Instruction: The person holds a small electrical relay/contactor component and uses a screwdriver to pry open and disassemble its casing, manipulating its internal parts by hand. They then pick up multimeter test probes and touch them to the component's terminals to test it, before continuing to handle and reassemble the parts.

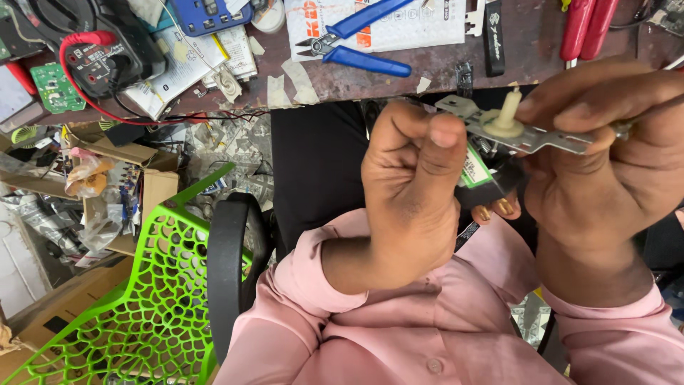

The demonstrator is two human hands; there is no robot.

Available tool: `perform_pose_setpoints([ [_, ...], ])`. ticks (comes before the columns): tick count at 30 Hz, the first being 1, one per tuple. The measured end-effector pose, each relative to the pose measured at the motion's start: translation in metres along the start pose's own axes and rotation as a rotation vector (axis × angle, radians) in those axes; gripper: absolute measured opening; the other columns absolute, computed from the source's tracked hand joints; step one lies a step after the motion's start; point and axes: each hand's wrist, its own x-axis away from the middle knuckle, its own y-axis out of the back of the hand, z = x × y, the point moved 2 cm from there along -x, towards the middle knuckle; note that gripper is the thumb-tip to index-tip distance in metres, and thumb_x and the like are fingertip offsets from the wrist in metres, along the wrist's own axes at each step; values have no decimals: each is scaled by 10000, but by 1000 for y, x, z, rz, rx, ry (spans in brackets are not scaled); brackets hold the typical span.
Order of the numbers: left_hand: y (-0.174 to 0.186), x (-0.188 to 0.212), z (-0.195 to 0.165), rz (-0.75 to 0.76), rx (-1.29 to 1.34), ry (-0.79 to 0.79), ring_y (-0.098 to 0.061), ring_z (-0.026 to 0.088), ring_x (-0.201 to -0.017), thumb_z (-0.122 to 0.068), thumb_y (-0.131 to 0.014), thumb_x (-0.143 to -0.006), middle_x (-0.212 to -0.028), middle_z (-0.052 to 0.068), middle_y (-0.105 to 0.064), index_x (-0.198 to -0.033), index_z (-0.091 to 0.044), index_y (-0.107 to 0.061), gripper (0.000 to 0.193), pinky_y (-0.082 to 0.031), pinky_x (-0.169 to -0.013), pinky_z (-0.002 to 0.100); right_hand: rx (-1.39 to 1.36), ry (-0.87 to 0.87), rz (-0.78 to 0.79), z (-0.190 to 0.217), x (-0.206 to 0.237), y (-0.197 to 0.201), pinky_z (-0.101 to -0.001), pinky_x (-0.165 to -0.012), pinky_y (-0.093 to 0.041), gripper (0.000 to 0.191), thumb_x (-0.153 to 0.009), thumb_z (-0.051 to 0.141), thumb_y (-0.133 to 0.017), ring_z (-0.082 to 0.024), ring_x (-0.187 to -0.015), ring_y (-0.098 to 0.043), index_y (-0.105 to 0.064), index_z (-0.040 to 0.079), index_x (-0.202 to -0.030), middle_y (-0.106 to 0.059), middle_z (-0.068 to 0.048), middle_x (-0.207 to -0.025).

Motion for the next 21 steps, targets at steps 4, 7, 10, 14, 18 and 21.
perform_pose_setpoints([
  [4,-5,-1,0,13,13,-2,-405,0,-706,-110,-656,-1171,-802,-38,-533,-958,-55,-510,264,-351,-668,162,11,16,-8,-1,-1,2,-192,-597,-437,311,-1165,321,-660,-101,-610,-538,-552,29,-1150,-624,-156,-1019],
  [7,-11,-4,-4,25,48,27,-461,1,-688,-135,-644,-1159,-795,-20,-557,-979,-45,-530,231,-410,-647,176,34,29,-40,2,-4,0,-213,-610,-423,321,-1155,335,-654,-102,-595,-507,-537,36,-1144,-623,-159,-1002],
  [10,-18,-3,-8,70,84,48,-556,25,-663,-197,-652,-1096,-811,1,-601,-1011,-62,-545,192,-480,-594,185,70,68,-45,12,-8,-3,-226,-614,-452,323,-1147,353,-645,-120,-623,-504,-510,60,-1121,-622,-146,-996],
  [14,-24,1,-7,112,31,40,-596,77,-755,-300,-686,-1084,-937,39,-628,-1065,-31,-547,304,-496,-659,210,53,138,-16,35,-11,-2,-220,-588,-537,334,-1056,365,-653,-107,-673,-620,-507,72,-990,-613,-111,-989],
  [18,-29,7,-1,148,82,81,-655,147,-800,-329,-704,-1066,-1002,94,-641,-1115,-14,-543,357,-559,-658,295,129,246,38,49,-18,11,-226,-677,-604,283,-1018,345,-703,-122,-751,-689,-536,116,-1012,-654,-123,-1010],
  [21,-30,13,1,196,162,122,-718,205,-800,-334,-707,-1038,-1023,137,-661,-1135,-20,-541,368,-621,-623,357,178,267,84,55,-17,22,-240,-734,-620,287,-998,349,-729,-130,-795,-697,-540,134,-1022,-664,-101,-1034],
])
